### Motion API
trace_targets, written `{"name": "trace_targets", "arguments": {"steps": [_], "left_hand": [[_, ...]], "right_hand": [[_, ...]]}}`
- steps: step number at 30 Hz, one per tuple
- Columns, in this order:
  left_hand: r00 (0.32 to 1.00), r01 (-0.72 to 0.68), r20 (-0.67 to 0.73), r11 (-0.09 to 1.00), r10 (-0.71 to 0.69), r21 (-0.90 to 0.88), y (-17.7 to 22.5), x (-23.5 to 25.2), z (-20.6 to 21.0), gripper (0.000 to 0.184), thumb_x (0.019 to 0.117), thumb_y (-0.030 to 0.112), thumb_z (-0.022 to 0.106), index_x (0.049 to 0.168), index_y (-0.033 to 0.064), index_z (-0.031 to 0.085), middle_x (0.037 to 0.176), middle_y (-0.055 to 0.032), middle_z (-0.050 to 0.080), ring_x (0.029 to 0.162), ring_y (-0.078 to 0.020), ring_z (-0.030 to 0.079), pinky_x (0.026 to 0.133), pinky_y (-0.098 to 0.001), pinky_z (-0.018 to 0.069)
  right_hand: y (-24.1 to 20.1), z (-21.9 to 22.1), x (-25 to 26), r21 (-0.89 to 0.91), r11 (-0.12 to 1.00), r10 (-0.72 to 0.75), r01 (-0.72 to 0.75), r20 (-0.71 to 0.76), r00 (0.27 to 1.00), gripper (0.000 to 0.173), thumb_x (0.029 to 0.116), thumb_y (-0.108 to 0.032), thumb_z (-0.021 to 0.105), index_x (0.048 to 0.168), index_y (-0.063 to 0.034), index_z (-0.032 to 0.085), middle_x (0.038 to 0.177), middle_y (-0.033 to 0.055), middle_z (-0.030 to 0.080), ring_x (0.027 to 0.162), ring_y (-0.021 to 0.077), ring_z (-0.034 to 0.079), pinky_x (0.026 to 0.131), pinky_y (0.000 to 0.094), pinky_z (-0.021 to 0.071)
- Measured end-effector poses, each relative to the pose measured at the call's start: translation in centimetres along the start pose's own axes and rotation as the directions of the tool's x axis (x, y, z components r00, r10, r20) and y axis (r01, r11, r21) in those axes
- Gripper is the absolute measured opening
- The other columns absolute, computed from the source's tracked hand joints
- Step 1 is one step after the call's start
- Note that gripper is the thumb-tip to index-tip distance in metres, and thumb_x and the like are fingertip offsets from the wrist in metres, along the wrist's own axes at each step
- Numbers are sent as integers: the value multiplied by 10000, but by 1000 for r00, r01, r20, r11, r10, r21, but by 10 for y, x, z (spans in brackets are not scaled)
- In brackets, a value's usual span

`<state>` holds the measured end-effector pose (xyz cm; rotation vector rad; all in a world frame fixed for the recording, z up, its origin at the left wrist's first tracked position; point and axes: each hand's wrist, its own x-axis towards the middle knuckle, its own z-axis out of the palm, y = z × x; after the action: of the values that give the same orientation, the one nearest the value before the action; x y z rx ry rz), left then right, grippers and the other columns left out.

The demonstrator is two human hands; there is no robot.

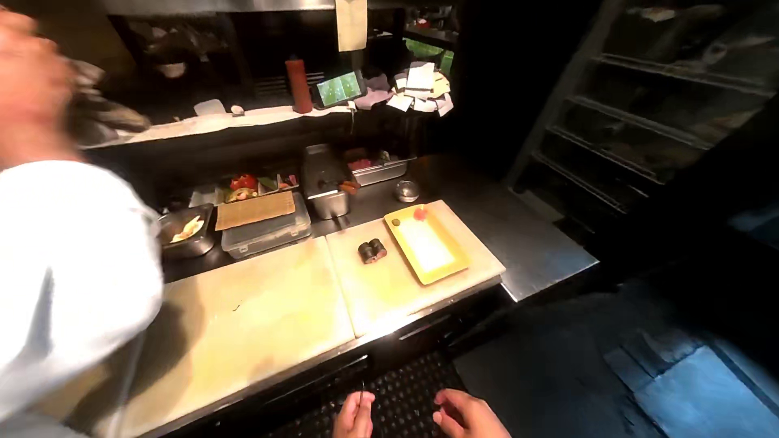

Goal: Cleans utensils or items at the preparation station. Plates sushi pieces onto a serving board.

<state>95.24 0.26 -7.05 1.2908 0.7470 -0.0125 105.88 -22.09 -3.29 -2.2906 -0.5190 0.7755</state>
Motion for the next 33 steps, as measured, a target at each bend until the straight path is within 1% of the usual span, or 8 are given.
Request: {"name": "trace_targets", "arguments": {"steps": [7, 11, 16, 21, 25, 28, 31, 33], "left_hand": [[975, -51, -218, 997, 36, -64, 88, 106, 41, 280, 1075, 140, 499, 1256, -11, 649, 797, -53, 679, 440, -50, 409, 407, -216, 350], [941, -82, -326, 995, 95, 53, 117, 174, 63, 326, 1063, 230, 556, 1301, 34, 664, 1159, -97, 733, 726, -128, 619, 597, -311, 481], [869, -70, -482, 992, 112, 103, 132, 224, 94, 365, 1070, 223, 547, 1336, -8, 641, 1330, -167, 670, 1245, -272, 630, 1068, -491, 483], [809, 0, -579, 985, 101, 171, 147, 236, 120, 346, 1072, 176, 533, 1327, -33, 638, 1341, -188, 660, 1296, -280, 603, 1135, -475, 431], [764, 0, -635, 984, 115, 179, 144, 225, 126, 345, 1075, 182, 524, 1320, -33, 638, 1323, -161, 674, 1272, -240, 617, 1114, -460, 450], [739, 25, -665, 983, 102, 179, 151, 206, 133, 325, 1065, 157, 544, 1294, -49, 646, 1266, -171, 697, 1210, -252, 644, 1069, -457, 479], [788, 30, -614, 993, 48, 116, 161, 178, 141, 332, 1068, 77, 494, 1336, -107, 567, 1314, -249, 636, 1199, -293, 619, 1043, -428, 469], [773, -43, -614, 979, 159, 199, 126, 184, 133, 305, 1047, 104, 522, 1260, -74, 651, 1224, -183, 706, 1142, -216, 673, 1021, -389, 517]], "right_hand": [[-24, -65, 117, 140, 990, -26, 26, -7, 1000, 396, 1017, -303, 627, 1311, -38, 661, 1237, 146, 710, 1076, 242, 710, 987, 433, 557], [-50, -101, 193, 251, 968, -48, 25, 90, 995, 487, 1025, -318, 609, 1446, -76, 565, 1227, 167, 695, 911, 248, 724, 839, 442, 602], [-66, -111, 284, 241, 970, -48, -10, 234, 971, 655, 1021, -306, 615, 1572, -63, 357, 1392, 219, 590, 1123, 309, 688, 980, 480, 565], [-72, -118, 308, 147, 989, -40, -6, 309, 950, 764, 981, -276, 667, 1586, 1, 291, 1599, 239, 369, 1452, 338, 434, 1179, 480, 394], [-60, -151, 290, 35, 985, -174, 171, 266, 948, 664, 1018, -338, 617, 1567, -42, 390, 1613, 192, 386, 1394, 308, 515, 1120, 457, 462], [12, -184, 309, -214, 831, -508, 513, 81, 857, 540, 1046, -404, 545, 1484, -89, 549, 1591, 77, 470, 1497, 262, 394, 1224, 483, 333], [48, -214, 300, -424, 714, -323, 557, 506, 800, 813, 948, -316, 675, 1595, 13, 308, 1728, 180, 72, 1599, 375, -20, 1261, 640, -6], [48, -227, 270, -224, 725, -368, 652, 674, 641, 498, 956, -239, 664, 1300, 116, 598, 1541, 296, 437, 1500, 410, 339, 1252, 596, 194]]}}
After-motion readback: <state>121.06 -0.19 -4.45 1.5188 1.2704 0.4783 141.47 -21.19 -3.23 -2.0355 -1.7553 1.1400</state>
